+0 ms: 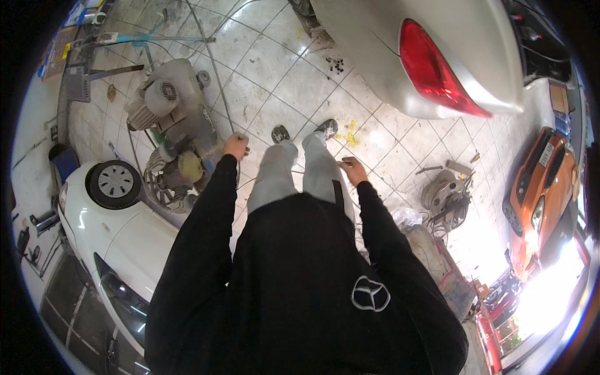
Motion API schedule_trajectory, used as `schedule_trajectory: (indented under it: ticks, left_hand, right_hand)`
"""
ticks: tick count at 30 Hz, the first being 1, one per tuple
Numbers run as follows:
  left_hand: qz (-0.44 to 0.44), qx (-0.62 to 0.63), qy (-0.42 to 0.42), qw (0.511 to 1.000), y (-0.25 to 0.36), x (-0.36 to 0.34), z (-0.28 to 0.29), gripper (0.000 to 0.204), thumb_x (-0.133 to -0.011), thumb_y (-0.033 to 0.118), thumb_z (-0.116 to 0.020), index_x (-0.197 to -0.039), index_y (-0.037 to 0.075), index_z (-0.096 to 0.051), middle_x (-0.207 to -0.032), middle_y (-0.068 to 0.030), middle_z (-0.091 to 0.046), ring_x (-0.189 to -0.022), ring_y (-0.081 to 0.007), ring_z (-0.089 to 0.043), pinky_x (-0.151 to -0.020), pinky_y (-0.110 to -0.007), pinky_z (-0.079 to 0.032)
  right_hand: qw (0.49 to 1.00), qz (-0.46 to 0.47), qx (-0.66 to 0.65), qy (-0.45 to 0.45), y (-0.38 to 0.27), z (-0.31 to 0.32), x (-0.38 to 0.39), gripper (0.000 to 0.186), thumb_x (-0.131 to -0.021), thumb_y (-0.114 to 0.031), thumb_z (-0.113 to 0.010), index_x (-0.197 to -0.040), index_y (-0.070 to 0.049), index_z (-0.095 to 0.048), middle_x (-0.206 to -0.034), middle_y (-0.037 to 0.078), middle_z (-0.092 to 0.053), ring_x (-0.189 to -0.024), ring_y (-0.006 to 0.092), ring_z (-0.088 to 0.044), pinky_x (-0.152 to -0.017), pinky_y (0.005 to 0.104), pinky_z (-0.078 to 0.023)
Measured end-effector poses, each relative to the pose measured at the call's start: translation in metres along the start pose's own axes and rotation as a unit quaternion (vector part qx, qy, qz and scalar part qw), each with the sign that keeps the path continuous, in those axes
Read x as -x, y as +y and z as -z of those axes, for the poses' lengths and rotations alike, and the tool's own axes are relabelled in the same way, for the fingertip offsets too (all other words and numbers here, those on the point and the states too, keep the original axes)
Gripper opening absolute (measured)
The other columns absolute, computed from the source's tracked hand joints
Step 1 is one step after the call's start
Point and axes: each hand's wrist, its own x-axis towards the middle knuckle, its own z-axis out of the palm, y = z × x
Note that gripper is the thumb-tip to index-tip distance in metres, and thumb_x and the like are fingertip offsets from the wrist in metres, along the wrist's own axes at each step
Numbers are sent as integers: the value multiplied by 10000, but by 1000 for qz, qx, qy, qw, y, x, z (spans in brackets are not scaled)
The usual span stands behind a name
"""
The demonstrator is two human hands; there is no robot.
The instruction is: The person works on the rear bumper of a white car in a garage. They use pliers and a wrench to remove fasteners and clips from the bumper area near the wheel arch, then reattach the bumper trim.
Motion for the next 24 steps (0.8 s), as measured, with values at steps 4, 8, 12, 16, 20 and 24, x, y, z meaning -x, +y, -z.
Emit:
schedule_trajectory:
  ticks: [4,8,12,16,20,24]
  left_hand:
    - [-111,45,-20,993,35,-114,-57,239,-840,57,-582,-1068,-4,-619,-927,-152,-689,-653,-224,-695,-544,-337,-550]
    - [-133,-69,-55,987,79,-228,-117,199,-860,172,-619,-1006,40,-646,-911,-138,-698,-806,-270,-711,-756,-371,-567]
    - [-312,-216,-17,925,100,-361,-174,157,-861,165,-575,-945,75,-673,-936,-156,-700,-952,-319,-674,-833,-413,-538]
    - [-437,-288,4,852,136,-474,-209,158,-858,123,-561,-953,70,-675,-930,-151,-701,-788,-281,-684,-758,-394,-547]
    - [-412,-248,-58,875,150,-551,-255,183,-835,85,-569,-982,52,-674,-863,-123,-704,-697,-231,-690,-693,-376,-546]
    - [-414,-200,-76,885,167,-622,-318,244,-820,168,-630,-1034,54,-657,-859,-110,-699,-703,-260,-678,-719,-384,-548]
  right_hand:
    - [995,-48,-88,-1,-8,-34,-59,421,-868,-328,-700,-1129,-2,-651,-1007,133,-715,-922,220,-687,-824,324,-526]
    - [967,-113,-226,-31,4,-65,-156,425,-897,-313,-677,-1206,-28,-612,-1052,89,-682,-873,188,-676,-717,329,-527]
    - [949,-120,-290,-31,39,-98,-265,412,-925,-315,-644,-1241,-57,-587,-1132,74,-652,-892,207,-668,-684,355,-546]
    - [931,-98,-353,-4,73,-124,-374,430,-928,-316,-631,-1262,-53,-569,-1174,99,-638,-919,233,-666,-680,356,-556]
    - [916,-116,-383,37,104,-140,-439,474,-933,-338,-619,-1297,-46,-541,-1216,130,-630,-965,260,-663,-748,390,-555]
    - [907,-105,-403,60,137,-149,-488,491,-937,-348,-614,-1318,-50,-528,-1250,133,-624,-992,268,-658,-799,411,-541]
